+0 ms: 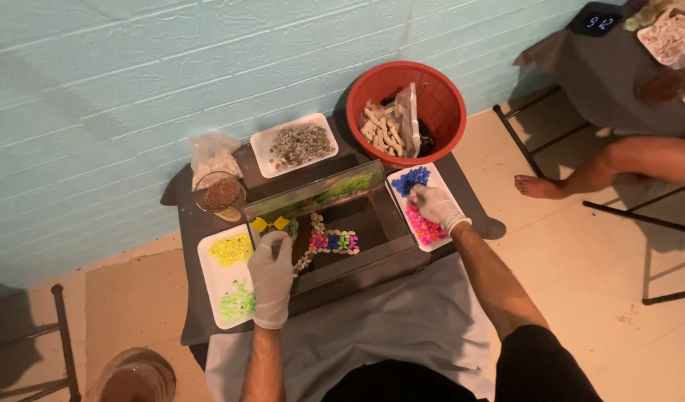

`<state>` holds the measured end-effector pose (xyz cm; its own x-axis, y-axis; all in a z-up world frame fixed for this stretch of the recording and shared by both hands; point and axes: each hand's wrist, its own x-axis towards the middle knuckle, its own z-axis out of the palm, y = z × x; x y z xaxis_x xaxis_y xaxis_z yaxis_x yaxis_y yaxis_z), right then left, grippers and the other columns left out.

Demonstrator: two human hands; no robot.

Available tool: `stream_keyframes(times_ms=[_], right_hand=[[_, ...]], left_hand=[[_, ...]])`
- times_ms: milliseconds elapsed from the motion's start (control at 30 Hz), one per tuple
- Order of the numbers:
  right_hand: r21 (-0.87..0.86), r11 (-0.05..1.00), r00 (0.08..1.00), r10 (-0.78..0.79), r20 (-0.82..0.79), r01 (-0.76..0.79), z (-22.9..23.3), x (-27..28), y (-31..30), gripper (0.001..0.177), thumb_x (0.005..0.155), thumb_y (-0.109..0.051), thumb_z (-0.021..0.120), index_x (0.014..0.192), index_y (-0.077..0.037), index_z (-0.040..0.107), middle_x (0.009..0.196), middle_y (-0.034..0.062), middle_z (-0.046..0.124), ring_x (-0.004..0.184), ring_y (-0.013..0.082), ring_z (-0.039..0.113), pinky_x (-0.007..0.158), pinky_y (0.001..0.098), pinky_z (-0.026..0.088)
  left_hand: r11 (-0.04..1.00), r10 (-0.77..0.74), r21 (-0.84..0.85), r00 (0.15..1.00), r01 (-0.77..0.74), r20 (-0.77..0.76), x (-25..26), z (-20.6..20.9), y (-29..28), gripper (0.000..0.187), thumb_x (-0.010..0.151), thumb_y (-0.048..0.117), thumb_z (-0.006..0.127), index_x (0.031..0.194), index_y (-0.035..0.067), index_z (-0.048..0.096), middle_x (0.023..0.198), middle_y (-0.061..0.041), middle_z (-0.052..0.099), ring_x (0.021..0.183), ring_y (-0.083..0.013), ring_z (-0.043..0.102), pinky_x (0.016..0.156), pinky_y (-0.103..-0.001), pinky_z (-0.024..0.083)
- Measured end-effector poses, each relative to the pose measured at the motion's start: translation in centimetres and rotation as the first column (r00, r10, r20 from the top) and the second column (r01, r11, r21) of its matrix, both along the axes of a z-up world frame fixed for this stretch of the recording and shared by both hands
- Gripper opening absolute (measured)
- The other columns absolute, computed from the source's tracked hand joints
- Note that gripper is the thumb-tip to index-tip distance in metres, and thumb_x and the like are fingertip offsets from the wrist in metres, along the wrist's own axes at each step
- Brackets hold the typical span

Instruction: Sorting small colorful parts from peripheral trays into a central assembly tray.

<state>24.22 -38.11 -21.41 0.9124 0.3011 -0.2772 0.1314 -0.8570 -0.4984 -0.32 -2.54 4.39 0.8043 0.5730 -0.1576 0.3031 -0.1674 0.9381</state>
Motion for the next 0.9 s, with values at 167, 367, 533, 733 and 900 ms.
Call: stream_keyframes(times_ms=[167,367,533,733,900], right_hand=[[-0.024,0.999,1.0,0.024,-0.001,-0.024,-3.4,0.8,-0.5,0.019,0.099,-0.026,0.057,0.113,-0.022,0.068,0.108,0.0195,0.076,0.11,0.0422,0.07,0.098,0.0507,0.055],[0.017,1.0,0.999,-0.024,-0.022,0.024,-3.5,1.2,-2.5,0.017,0.098,-0.025,0.059,0.111,-0.02,0.069,0.107,0.0212,0.076,0.11,0.0435,0.069,0.099,0.0516,0.055],[0.222,0.949,0.974,-0.216,-0.065,0.225,5.1,-1.9,-2.0,0.015,0.098,-0.023,0.059,0.107,-0.02,0.071,0.104,0.0156,0.077,0.108,0.0394,0.07,0.096,0.0492,0.054],[0.594,0.619,0.855,-0.428,-0.294,0.514,12.5,-5.4,-1.3,0.016,0.089,-0.027,0.057,0.086,-0.014,0.066,0.079,0.0103,0.072,0.077,0.0208,0.068,0.073,0.0325,0.053],[0.706,0.581,0.905,-0.362,-0.221,0.405,20.8,-9.1,0.9,0.019,0.096,-0.024,0.056,0.089,-0.009,0.064,0.077,0.0138,0.068,0.072,0.0224,0.068,0.067,0.0323,0.054]], left_hand=[[1.0,0.004,0.01,1.0,-0.005,0.009,-0.1,-0.2,0.1,0.009,0.102,0.012,0.064,0.106,0.008,0.071,0.086,-0.009,0.068,0.08,-0.0164,0.057,0.075,-0.034,0.051],[1.0,-0.004,0.019,1.0,0.003,0.013,0.2,-0.2,0.2,0.01,0.102,0.011,0.063,0.106,0.008,0.071,0.087,-0.01,0.069,0.08,-0.0173,0.059,0.075,-0.034,0.052],[1.0,0.001,0.011,1.0,-0.001,0.023,-0.1,-0.8,0.2,0.01,0.102,0.011,0.063,0.106,0.007,0.071,0.087,-0.011,0.069,0.081,-0.0183,0.059,0.075,-0.035,0.052],[0.999,0.018,-0.045,1.0,-0.018,0.014,0.0,0.0,0.1,0.01,0.101,0.012,0.064,0.106,0.008,0.072,0.087,-0.009,0.068,0.081,-0.0167,0.057,0.076,-0.034,0.051],[0.995,0.02,-0.1,1.0,-0.02,-0.004,0.4,1.1,0.0,0.012,0.101,0.014,0.064,0.107,0.01,0.073,0.088,-0.007,0.069,0.082,-0.0151,0.056,0.076,-0.033,0.052]])
